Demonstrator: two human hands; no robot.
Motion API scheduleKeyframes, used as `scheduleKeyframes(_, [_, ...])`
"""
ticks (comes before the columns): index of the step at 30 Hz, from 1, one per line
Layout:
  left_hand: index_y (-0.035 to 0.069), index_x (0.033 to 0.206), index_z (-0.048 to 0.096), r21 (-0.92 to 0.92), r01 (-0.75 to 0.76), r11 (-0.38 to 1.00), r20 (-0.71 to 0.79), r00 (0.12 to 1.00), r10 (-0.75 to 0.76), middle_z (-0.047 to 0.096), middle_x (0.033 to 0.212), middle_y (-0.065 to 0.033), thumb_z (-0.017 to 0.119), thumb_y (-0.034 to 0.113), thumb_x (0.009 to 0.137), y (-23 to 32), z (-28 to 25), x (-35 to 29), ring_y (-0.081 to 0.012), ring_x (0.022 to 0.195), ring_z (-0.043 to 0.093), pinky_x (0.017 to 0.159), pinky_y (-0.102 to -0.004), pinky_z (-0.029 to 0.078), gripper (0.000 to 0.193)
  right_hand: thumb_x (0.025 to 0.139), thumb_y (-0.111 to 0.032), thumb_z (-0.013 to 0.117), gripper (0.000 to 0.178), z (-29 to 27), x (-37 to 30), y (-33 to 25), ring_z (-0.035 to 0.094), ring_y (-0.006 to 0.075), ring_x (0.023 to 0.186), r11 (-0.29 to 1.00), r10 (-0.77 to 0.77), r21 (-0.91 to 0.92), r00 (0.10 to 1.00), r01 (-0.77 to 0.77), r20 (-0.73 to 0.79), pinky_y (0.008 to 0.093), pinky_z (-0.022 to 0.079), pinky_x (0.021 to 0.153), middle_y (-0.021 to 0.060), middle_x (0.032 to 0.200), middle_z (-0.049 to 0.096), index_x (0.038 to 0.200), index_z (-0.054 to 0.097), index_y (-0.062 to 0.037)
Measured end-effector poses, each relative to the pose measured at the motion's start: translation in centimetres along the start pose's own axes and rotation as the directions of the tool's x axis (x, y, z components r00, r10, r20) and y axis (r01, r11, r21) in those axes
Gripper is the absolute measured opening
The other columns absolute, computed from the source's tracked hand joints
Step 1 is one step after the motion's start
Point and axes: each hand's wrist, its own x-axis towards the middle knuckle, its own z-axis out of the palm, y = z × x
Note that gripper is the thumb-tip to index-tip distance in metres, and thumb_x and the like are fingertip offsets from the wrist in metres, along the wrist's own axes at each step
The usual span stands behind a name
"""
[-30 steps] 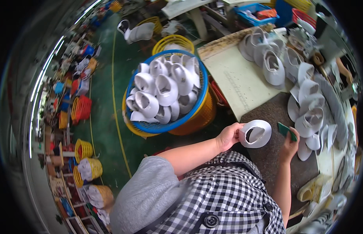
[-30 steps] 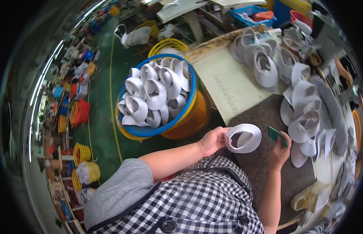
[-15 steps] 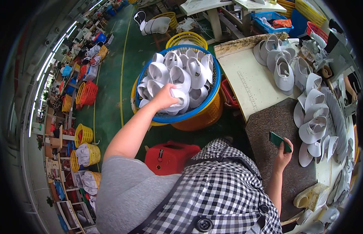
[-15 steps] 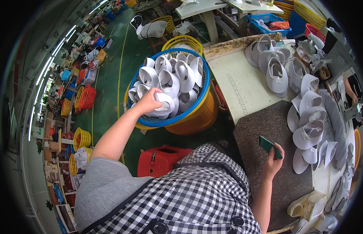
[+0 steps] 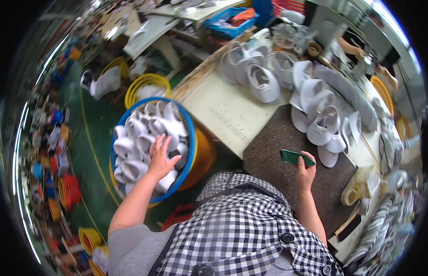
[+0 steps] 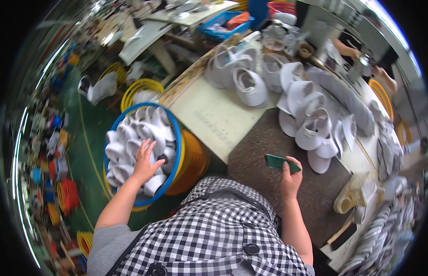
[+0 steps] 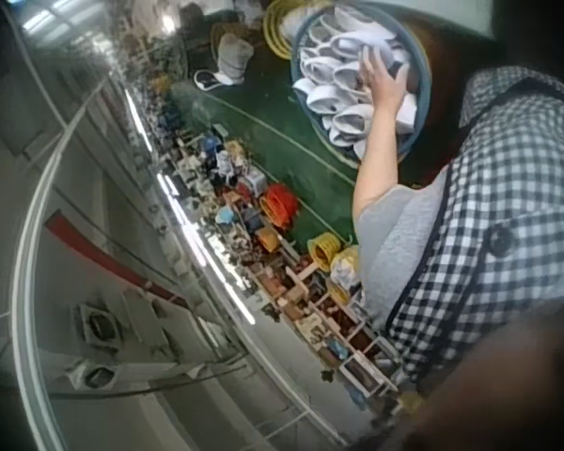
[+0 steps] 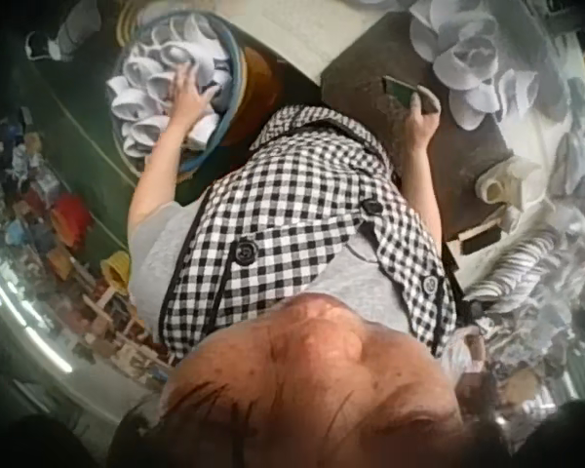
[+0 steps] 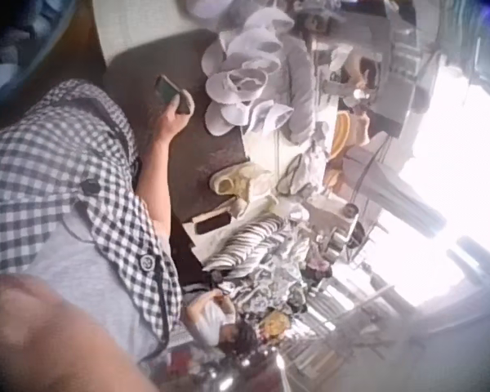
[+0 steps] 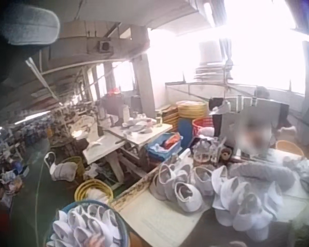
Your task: The person applies adhesive to shoe upper parts using a brush.
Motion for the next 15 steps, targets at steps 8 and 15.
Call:
scheduleKeyframes(8, [0.004, 0.107, 0.065, -0.536, -0.354, 0.766, -0.036, 0.917, 0.398, 0.064, 0.111, -0.0165, 0.063, 0.019, 0.087, 15.5, 10.4, 20.7, -0.0328, 0.11, 0.056, 0.097, -0.0433, 0.041, 0.026, 0.094, -0.009, 0.062, 0.018, -2.3, -3.5, -0.1, 0.057, 0.0106, 0.094, 0.997, 0.073, 0.021, 0.963, -0.07, -0.259, 0.0254, 0.047, 0.083, 0.0021, 0.104, 0.062, 0.111, 0.06, -0.0048])
scheduleKeyframes(15, [-0.001, 0.104, 0.069, -0.23, -0.484, 0.844, -0.206, 0.872, 0.444, 0.069, 0.089, -0.018, 0.071, 0.029, 0.075, 29.9, 24.4, 35.7, -0.0359, 0.088, 0.065, 0.081, -0.0468, 0.05, 0.042, 0.088, -0.009, 0.062, 0.019, -2.5, -8.2, -3.2, 0.064, 0.0158, 0.089, 0.973, 0.194, 0.016, 0.773, -0.231, -0.604, 0.0295, 0.05, 0.08, 0.0073, 0.097, 0.068, 0.106, 0.065, -0.0076])
